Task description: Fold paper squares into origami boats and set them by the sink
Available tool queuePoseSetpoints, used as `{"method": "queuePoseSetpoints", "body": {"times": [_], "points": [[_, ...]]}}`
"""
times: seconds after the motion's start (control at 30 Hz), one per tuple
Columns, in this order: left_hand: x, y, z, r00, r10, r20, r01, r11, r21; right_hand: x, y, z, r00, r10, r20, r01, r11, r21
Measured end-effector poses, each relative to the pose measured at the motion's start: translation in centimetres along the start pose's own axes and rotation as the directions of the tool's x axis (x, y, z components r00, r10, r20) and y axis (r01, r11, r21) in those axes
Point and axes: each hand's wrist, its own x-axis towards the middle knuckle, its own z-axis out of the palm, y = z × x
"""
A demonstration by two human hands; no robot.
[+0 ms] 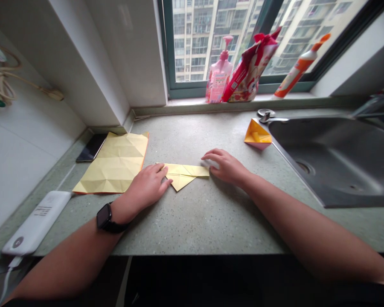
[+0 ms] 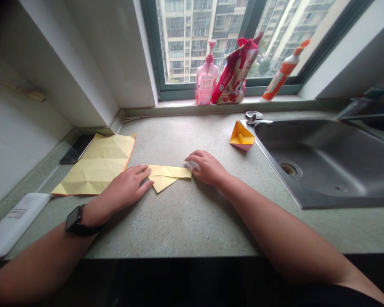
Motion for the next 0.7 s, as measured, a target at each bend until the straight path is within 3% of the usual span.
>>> {"method": "queuePoseSetpoints", "body": {"times": [0.17,0.37,0.53,0.7], "points": [[0.7,-0.6,0.0,0.998,-0.067,0.013,0.067,0.998,-0.008,0.0,-1.4,-0.6,0.983,-0.146,0.115,0.14,0.988,0.059],[1.0,-0.6,0.0,0.994,-0.104,0.023,0.104,0.994,-0.015,0.1,-2.4,-0.4,0.962,-0.242,0.129,0.226,0.966,0.129],[1.0,-0.3,0.1,0.996,0.068,0.061,-0.061,0.991,-0.122,0.2,-2.9,-0.4,0.953,-0.279,0.12,0.261,0.954,0.147],[1.3,0.6,0.4,0.966,0.258,0.008,-0.25,0.942,-0.225,0.0,-3.1,-0.4,0.957,-0.262,0.122,0.246,0.96,0.138]]}}
